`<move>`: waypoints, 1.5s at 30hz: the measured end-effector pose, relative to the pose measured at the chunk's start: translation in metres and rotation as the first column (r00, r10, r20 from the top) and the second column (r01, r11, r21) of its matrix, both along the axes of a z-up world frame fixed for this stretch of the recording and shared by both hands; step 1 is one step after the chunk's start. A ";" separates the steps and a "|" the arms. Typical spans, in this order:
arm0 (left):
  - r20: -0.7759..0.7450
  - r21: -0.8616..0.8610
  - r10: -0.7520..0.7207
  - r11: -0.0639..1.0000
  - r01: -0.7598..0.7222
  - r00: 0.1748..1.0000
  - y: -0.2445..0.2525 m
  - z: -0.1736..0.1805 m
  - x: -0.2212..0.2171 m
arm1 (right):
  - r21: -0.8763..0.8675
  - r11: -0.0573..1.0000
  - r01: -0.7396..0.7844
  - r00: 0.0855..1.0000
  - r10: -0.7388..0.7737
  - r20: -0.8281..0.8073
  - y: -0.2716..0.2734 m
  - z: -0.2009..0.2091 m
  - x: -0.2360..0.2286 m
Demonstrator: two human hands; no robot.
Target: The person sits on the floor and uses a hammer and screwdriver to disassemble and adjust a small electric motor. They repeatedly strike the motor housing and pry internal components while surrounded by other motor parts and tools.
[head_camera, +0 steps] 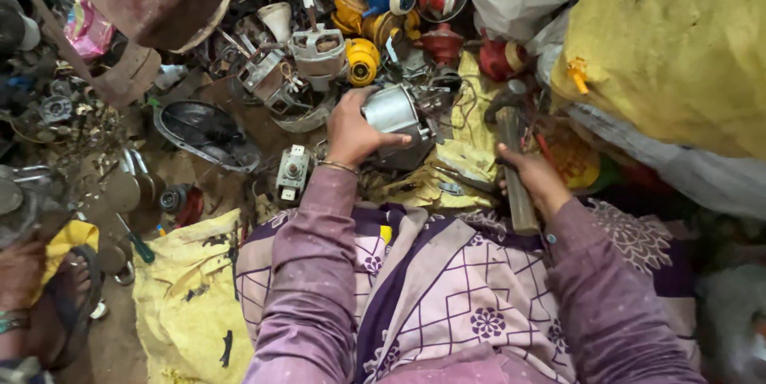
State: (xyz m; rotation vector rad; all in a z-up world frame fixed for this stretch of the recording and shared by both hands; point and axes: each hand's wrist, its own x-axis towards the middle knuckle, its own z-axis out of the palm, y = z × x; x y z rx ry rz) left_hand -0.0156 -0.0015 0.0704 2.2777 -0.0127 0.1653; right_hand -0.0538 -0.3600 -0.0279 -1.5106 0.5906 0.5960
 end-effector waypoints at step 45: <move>-0.104 0.297 -0.544 0.782 0.548 0.833 -0.041 0.015 -0.018 | -0.757 0.646 -0.100 0.368 0.731 0.575 0.065 0.042 -0.027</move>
